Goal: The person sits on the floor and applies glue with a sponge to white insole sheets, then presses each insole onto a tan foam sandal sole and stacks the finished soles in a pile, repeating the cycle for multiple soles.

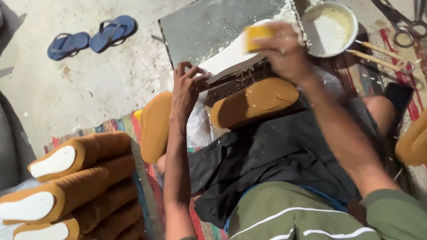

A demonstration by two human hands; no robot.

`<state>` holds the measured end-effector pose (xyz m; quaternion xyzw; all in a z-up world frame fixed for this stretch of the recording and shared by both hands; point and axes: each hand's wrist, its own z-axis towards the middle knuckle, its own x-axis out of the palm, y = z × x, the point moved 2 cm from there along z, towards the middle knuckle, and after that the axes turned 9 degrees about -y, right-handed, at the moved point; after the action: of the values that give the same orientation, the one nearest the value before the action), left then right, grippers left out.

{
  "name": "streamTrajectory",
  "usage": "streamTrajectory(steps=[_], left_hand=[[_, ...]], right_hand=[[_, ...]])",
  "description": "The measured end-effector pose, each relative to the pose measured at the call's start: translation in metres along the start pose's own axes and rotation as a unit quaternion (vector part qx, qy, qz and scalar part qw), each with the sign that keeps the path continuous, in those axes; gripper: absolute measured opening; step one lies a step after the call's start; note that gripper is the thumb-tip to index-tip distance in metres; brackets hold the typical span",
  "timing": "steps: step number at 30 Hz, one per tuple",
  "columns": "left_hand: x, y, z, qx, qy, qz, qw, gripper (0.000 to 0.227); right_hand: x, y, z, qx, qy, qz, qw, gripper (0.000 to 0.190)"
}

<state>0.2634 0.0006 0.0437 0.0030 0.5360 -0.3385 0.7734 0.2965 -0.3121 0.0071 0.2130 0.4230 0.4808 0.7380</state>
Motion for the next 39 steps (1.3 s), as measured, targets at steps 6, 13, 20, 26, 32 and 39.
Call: streamTrajectory(steps=[6, 13, 20, 26, 32, 39], left_hand=[[0.002, -0.001, -0.001, 0.008, 0.014, 0.022, 1.000, 0.030], [0.009, 0.001, 0.000, 0.022, 0.008, -0.051, 0.998, 0.029], [-0.001, -0.002, 0.005, 0.042, 0.065, 0.025, 0.997, 0.034], [0.051, 0.036, 0.084, 0.051, 0.062, -0.096, 0.992, 0.017], [0.114, 0.006, 0.178, 0.176, 0.059, -0.038, 0.982, 0.077], [0.135, 0.029, 0.151, 0.264, 0.001, 0.084, 0.961, 0.064]], right_hand=[[0.021, -0.029, -0.006, -0.113, 0.045, -0.260, 0.958, 0.041], [0.013, 0.014, -0.014, 0.065, -0.141, -0.177, 0.972, 0.028], [0.070, -0.008, 0.002, -0.032, -0.079, -0.280, 0.956, 0.032], [0.017, -0.040, 0.005, -0.017, -0.122, -0.245, 0.962, 0.023], [0.099, 0.063, -0.001, -0.083, -0.039, -0.182, 0.979, 0.021], [0.102, 0.121, -0.052, -0.152, 0.040, -0.183, 0.970, 0.030]])
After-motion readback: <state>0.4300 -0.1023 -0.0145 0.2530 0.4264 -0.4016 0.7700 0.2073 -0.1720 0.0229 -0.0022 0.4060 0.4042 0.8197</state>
